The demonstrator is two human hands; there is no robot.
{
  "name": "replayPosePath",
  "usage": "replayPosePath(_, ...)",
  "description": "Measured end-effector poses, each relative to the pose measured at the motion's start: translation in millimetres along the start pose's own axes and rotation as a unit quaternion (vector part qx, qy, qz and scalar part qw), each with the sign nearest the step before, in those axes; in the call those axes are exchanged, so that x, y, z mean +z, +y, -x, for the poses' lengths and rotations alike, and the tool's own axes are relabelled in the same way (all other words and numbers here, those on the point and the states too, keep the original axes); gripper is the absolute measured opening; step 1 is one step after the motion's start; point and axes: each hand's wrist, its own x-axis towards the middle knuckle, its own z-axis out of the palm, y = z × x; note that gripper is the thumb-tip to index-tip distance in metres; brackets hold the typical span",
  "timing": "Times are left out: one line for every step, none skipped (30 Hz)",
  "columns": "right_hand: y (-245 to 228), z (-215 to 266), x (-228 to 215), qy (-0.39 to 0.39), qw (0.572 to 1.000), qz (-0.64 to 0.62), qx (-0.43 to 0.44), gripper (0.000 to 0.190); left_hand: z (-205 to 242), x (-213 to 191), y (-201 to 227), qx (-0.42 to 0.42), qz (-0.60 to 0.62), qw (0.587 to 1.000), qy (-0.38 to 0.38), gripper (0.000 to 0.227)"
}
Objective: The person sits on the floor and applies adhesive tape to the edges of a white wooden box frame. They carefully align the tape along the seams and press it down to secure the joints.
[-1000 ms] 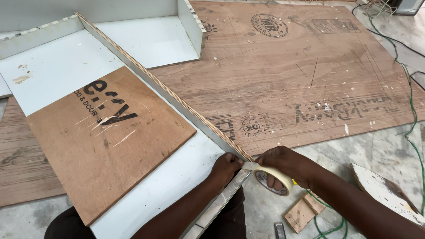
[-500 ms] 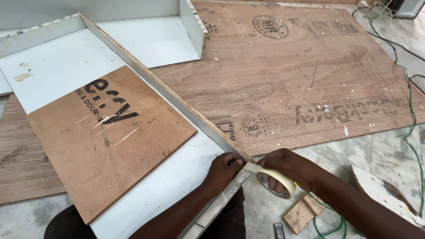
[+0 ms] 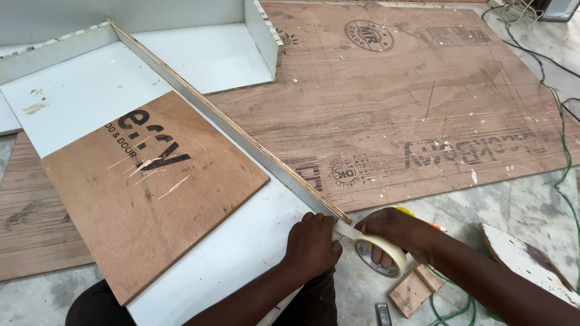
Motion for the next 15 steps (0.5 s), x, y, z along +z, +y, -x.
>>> replayPosePath(3.5, -0.7, -1.2, -0.001, 1.0, 0.001, 0.005, 0.048, -0.9, -0.1, -1.3, 0.001, 0.02, 1.0, -0.006, 0.044)
replayPosePath(6.7, -2.1, -1.2, -0.004, 1.0, -0.001, 0.014, 0.047, -1.9, -1.4, -4.0, 0.001, 0.04, 0.999, -0.012, 0.048)
replayPosePath(9.0, -4.2, -0.4, -0.007, 1.0, -0.004, 0.023, 0.047, -2.5, -2.3, -7.0, 0.002, 0.061, 0.998, -0.018, 0.051)
replayPosePath(10.5, -5.6, -0.2, -0.01, 0.999, -0.007, 0.031, 0.046, -3.5, -3.0, -10.6, 0.003, 0.084, 0.996, -0.022, 0.043)
replayPosePath(11.5, -5.5, -0.7, -0.012, 0.999, -0.005, 0.039, 0.046, -5.4, -3.3, -15.2, 0.004, 0.107, 0.994, -0.027, 0.036)
replayPosePath(10.9, -5.5, -1.1, -0.015, 0.999, -0.002, 0.047, 0.045, -8.8, -2.8, -19.6, 0.005, 0.13, 0.991, -0.03, 0.031)
replayPosePath(9.6, -5.7, -0.7, -0.018, 0.998, 0.0, 0.054, 0.045, -14.8, -2.1, -24.1, -0.032, 0.167, 0.985, -0.042, 0.031)
replayPosePath(8.8, -5.2, 0.1, -0.02, 0.999, -0.012, 0.048, 0.043, -22.0, -0.7, -28.1, -0.069, 0.204, 0.975, -0.055, 0.032)
replayPosePath(7.8, -4.8, 1.1, -0.022, 0.999, -0.025, 0.042, 0.041, -26.7, 1.7, -31.2, -0.106, 0.24, 0.963, -0.068, 0.035)
replayPosePath(6.5, -4.3, 1.2, -0.024, 0.998, -0.036, 0.037, 0.039, -29.1, 5.3, -32.5, -0.11, 0.272, 0.954, -0.052, 0.032)
replayPosePath(5.0, -4.8, 1.9, -0.024, 0.998, -0.032, 0.038, 0.037, -31.2, 8.4, -33.2, -0.114, 0.305, 0.945, -0.037, 0.03)
replayPosePath(3.6, -6.6, 3.5, -0.026, 0.998, -0.029, 0.039, 0.034, -32.2, 10.4, -34.1, -0.118, 0.336, 0.934, -0.022, 0.029)
replayPosePath(3.3, -7.6, 4.0, -0.028, 0.998, -0.025, 0.04, 0.033, -33.0, 12.1, -34.1, -0.128, 0.345, 0.93, -0.022, 0.028)
replayPosePath(4.0, -9.1, 5.2, -0.026, 0.999, -0.03, 0.033, 0.032, -34.2, 13.2, -33.8, -0.139, 0.354, 0.925, -0.021, 0.027)
replayPosePath(5.3, -11.5, 7.7, -0.023, 0.999, -0.034, 0.026, 0.032, -35.5, 13.7, -33.4, -0.149, 0.363, 0.92, -0.021, 0.026)
